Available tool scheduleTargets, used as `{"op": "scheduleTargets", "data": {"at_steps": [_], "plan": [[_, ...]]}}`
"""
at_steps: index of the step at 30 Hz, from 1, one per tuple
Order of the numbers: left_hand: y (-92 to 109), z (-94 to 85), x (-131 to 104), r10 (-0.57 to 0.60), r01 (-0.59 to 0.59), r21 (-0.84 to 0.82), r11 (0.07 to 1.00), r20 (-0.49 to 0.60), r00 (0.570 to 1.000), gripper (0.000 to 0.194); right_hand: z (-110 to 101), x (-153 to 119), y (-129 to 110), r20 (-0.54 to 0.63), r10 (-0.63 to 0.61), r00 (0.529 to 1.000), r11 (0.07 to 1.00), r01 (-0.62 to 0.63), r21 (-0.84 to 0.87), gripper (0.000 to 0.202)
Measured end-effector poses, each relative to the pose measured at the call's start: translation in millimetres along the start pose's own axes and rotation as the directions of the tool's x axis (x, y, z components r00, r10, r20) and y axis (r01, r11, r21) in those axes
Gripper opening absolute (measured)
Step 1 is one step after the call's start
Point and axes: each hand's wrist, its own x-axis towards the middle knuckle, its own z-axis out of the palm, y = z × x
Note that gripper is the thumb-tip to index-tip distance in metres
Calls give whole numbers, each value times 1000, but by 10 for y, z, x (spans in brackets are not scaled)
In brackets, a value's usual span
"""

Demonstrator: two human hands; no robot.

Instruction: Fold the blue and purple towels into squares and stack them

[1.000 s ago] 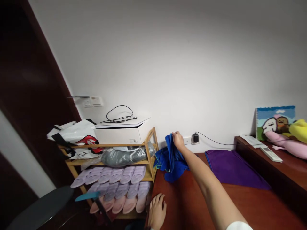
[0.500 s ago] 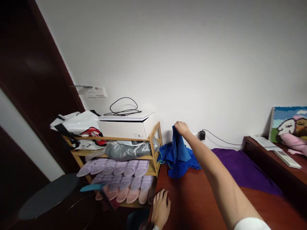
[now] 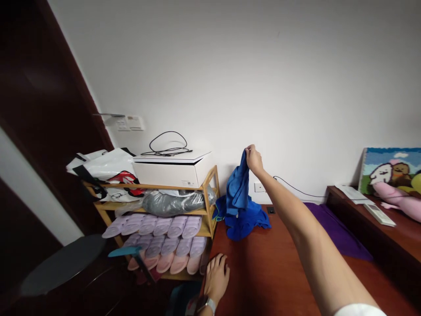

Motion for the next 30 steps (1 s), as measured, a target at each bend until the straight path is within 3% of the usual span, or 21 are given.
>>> {"op": "scheduleTargets", "data": {"at_steps": [6,12,15,19,22,25,27,30], "plan": [[-10,17,3,1,-2,-7,1000,-3,1000,43,-190,82,-55,38,-37,999,992,33,124,21],[17,7,22,-6,6,-5,1000,-20,1000,40,-450,85,-129,-197,19,980,952,43,304,26],[30,-2,28,8,-9,-33,999,-28,1000,38,-737,49,-181,-180,26,983,917,48,396,25],[-10,-50,47,-22,14,-173,985,-45,999,38,-1276,-106,-380,-165,-10,986,833,100,543,19],[35,-259,161,-69,45,-386,921,-49,996,43,-1721,-364,-637,-62,-95,994,766,113,633,27],[350,-637,382,-40,-37,-571,820,-121,992,56,-2113,-724,-894,136,-224,965,781,95,617,34],[709,-867,524,72,-161,-630,759,-164,984,66,-2325,-970,-1005,288,-303,908,836,109,539,36],[1255,-1012,591,237,-247,-664,705,-107,966,52,-2603,-1276,-1033,466,-341,816,909,160,385,38]]}}
